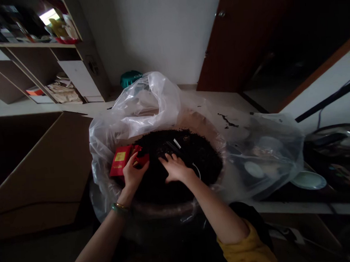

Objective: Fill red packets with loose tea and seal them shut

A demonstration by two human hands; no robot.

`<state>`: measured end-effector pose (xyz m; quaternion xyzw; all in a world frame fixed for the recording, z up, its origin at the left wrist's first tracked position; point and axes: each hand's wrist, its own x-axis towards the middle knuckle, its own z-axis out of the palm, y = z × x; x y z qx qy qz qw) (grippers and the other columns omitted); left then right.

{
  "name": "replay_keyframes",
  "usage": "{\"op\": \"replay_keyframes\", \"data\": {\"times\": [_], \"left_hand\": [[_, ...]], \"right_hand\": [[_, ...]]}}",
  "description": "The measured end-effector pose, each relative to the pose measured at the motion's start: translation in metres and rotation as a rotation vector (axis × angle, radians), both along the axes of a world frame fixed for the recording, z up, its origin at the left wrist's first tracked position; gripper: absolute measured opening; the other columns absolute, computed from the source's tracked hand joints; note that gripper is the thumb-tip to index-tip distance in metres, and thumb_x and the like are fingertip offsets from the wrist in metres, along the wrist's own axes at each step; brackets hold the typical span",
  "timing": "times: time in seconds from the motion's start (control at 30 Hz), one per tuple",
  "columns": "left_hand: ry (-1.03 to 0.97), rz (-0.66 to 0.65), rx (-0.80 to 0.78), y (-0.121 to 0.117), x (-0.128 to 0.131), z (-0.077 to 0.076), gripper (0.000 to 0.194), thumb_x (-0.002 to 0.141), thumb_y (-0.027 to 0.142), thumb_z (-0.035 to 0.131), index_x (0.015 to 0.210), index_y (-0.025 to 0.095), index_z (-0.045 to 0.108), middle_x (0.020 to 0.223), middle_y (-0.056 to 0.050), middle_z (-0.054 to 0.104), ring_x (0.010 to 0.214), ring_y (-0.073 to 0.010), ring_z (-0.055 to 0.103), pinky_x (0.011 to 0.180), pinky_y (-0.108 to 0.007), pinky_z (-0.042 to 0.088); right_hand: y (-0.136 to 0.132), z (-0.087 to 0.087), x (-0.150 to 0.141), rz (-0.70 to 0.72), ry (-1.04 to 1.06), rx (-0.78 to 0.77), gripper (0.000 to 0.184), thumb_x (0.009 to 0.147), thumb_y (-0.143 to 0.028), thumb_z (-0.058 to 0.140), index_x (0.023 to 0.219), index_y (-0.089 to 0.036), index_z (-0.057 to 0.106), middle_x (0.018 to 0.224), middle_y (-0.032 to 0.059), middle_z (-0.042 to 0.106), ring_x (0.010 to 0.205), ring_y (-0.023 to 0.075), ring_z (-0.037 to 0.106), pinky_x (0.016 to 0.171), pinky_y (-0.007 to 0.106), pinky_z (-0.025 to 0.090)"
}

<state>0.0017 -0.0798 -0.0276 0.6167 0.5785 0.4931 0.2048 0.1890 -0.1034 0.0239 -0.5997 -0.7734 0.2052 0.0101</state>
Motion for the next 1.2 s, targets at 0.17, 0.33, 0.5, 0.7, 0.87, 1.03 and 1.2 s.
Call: {"op": "replay_keyframes", "data": {"times": [0.17,0.33,0.5,0.7,0.87,1.03,1.2], "left_hand": [[-0.007,0.01,0.015,0.001,0.0,0.001,0.05,0.065,0.036,0.076,0.11,0.017,0.064,0.097,-0.006,0.073,0.076,-0.0189,0.069,0.072,-0.032,0.058],[-0.019,0.008,0.019,0.0,0.0,0.0,0.051,0.064,0.033,0.076,0.111,0.016,0.063,0.096,-0.006,0.073,0.078,-0.0194,0.069,0.075,-0.033,0.058],[-0.027,-0.036,0.018,0.0,-0.001,-0.002,0.053,0.066,0.034,0.075,0.114,0.016,0.061,0.103,-0.008,0.072,0.081,-0.0204,0.069,0.075,-0.033,0.058],[0.024,-0.083,0.038,0.0,-0.002,-0.004,0.052,0.065,0.031,0.076,0.113,0.019,0.061,0.099,-0.006,0.072,0.08,-0.02,0.069,0.077,-0.033,0.058],[0.126,-0.17,0.075,-0.003,0.001,-0.003,0.052,0.064,0.027,0.076,0.113,0.02,0.061,0.105,-0.006,0.071,0.09,-0.022,0.068,0.083,-0.035,0.056],[0.217,-0.209,0.119,-0.007,0.007,-0.002,0.051,0.063,0.026,0.077,0.111,0.021,0.061,0.104,-0.006,0.071,0.093,-0.023,0.067,0.085,-0.037,0.055],[0.203,-0.214,0.097,-0.006,0.007,-0.005,0.053,0.064,0.026,0.076,0.114,0.021,0.06,0.106,-0.007,0.07,0.094,-0.0231,0.067,0.085,-0.038,0.054]], "right_hand": [[-0.012,-0.014,-0.026,-0.06,-0.14,0.14,0.08,0.063,-0.012,0.079,0.135,-0.027,0.047,0.132,0.0174,0.049,0.115,0.0341,0.049,0.083,0.043,0.05],[-0.005,-0.018,-0.039,0.04,-0.056,0.294,0.049,0.078,-0.021,0.068,0.126,-0.022,0.056,0.136,0.0158,0.046,0.115,0.0298,0.047,0.089,0.041,0.049],[-0.006,-0.017,-0.042,0.104,-0.126,0.207,0.033,0.075,-0.025,0.073,0.108,-0.023,0.068,0.124,0.014,0.056,0.11,0.031,0.051,0.08,0.039,0.051],[0.006,0.0,-0.018,-0.018,0.155,0.201,0.023,0.073,-0.001,0.06,0.083,-0.018,0.073,0.091,0.0072,0.071,0.088,0.0189,0.064,0.082,0.028,0.049],[0.012,0.028,0.006,-0.191,0.586,0.363,0.011,0.072,-0.016,0.065,0.08,-0.02,0.072,0.082,0.0,0.073,0.077,0.017,0.067,0.077,0.03,0.05],[0.006,0.039,-0.009,-0.206,0.749,0.457,0.012,0.074,-0.023,0.065,0.084,-0.021,0.071,0.087,0.0024,0.073,0.083,0.018,0.066,0.079,0.032,0.051],[0.004,0.033,-0.023,-0.212,0.902,0.304,0.032,0.081,-0.028,0.059,0.111,-0.022,0.066,0.108,0.0067,0.07,0.094,0.0194,0.067,0.08,0.033,0.055]]}}
